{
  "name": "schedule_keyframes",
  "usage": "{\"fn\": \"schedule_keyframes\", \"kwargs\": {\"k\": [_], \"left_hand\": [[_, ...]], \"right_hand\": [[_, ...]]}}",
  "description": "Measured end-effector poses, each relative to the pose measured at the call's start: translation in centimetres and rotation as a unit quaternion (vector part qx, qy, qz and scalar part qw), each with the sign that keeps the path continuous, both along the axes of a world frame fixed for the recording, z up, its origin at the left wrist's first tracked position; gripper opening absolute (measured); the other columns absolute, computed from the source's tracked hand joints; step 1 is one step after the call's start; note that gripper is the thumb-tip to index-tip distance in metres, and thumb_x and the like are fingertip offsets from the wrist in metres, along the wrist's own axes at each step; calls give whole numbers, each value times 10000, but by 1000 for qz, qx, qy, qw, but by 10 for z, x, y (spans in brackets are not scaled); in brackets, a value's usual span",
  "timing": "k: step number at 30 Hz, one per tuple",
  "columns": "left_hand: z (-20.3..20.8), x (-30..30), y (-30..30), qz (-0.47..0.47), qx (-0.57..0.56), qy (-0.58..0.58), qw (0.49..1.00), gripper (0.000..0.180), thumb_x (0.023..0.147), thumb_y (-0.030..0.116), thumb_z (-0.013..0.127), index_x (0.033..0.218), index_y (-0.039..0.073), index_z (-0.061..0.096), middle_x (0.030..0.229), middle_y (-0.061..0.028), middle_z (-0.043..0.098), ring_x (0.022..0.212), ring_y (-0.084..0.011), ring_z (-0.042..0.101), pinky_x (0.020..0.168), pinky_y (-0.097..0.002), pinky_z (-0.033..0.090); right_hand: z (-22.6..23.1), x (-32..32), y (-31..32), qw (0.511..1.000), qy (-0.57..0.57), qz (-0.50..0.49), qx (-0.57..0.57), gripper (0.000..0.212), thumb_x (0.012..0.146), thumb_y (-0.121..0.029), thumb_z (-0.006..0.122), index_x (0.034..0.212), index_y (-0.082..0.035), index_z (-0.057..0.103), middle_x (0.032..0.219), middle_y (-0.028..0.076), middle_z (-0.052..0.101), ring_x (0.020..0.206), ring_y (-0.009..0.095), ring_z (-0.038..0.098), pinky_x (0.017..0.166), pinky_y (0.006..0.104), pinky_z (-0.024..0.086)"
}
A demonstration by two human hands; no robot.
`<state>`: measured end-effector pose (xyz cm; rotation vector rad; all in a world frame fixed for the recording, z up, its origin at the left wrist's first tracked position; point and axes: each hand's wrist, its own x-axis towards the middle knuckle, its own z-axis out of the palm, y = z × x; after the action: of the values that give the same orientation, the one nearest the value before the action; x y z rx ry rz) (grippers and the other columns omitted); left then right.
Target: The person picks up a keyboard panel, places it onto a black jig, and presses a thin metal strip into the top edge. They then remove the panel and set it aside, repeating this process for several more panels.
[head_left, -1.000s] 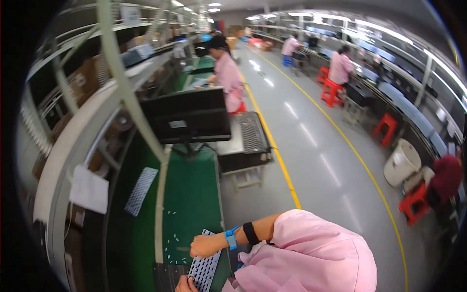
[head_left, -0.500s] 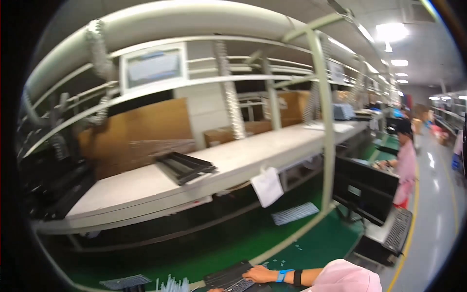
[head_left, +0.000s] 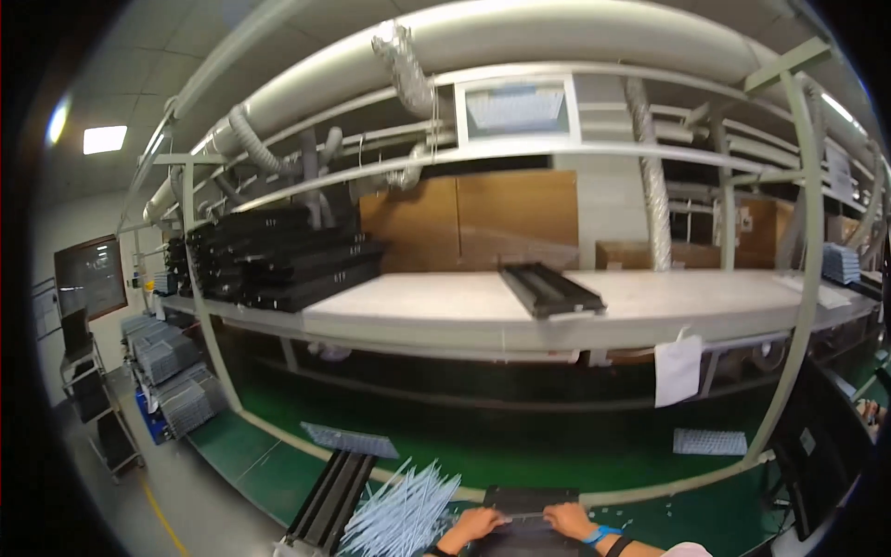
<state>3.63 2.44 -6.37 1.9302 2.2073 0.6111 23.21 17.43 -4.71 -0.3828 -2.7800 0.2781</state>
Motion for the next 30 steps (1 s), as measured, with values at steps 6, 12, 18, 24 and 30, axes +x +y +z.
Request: {"fn": "schedule_keyframes", "kwargs": {"k": [6,12,18,24,30], "left_hand": [[35,-1,17,23,-43,13,999,127,689,188,529,706,91,611,720,-147,594,694,-334,570,603,-416,453],[32,-31,30,-58,-18,-25,998,199,720,226,599,857,85,630,763,-156,597,729,-316,569,600,-398,441],[27,-11,37,-66,-49,-8,997,153,739,193,579,837,85,623,706,-143,594,700,-322,565,587,-406,434],[24,-13,38,-96,-44,-14,994,141,746,199,578,829,90,607,653,-152,575,669,-332,555,578,-413,424],[25,-16,47,-82,-84,-8,993,170,743,209,581,864,89,598,650,-156,569,667,-334,552,572,-406,419]], "right_hand": [[4,-7,-1,997,59,-51,20,37,667,-118,509,646,-88,509,611,124,525,612,313,525,594,427,387],[15,-12,12,998,32,-60,-15,76,699,-91,564,706,-72,491,656,97,553,632,303,541,601,387,398],[-5,7,13,995,-5,-99,-23,76,684,-78,572,732,-83,513,657,92,575,635,290,559,611,373,408],[15,9,5,985,-89,-132,-67,67,700,-69,562,741,-73,509,627,117,559,646,307,550,663,373,414],[4,5,12,985,-75,-140,-70,96,698,-75,569,764,-76,500,661,107,572,675,303,555,692,375,407]]}}
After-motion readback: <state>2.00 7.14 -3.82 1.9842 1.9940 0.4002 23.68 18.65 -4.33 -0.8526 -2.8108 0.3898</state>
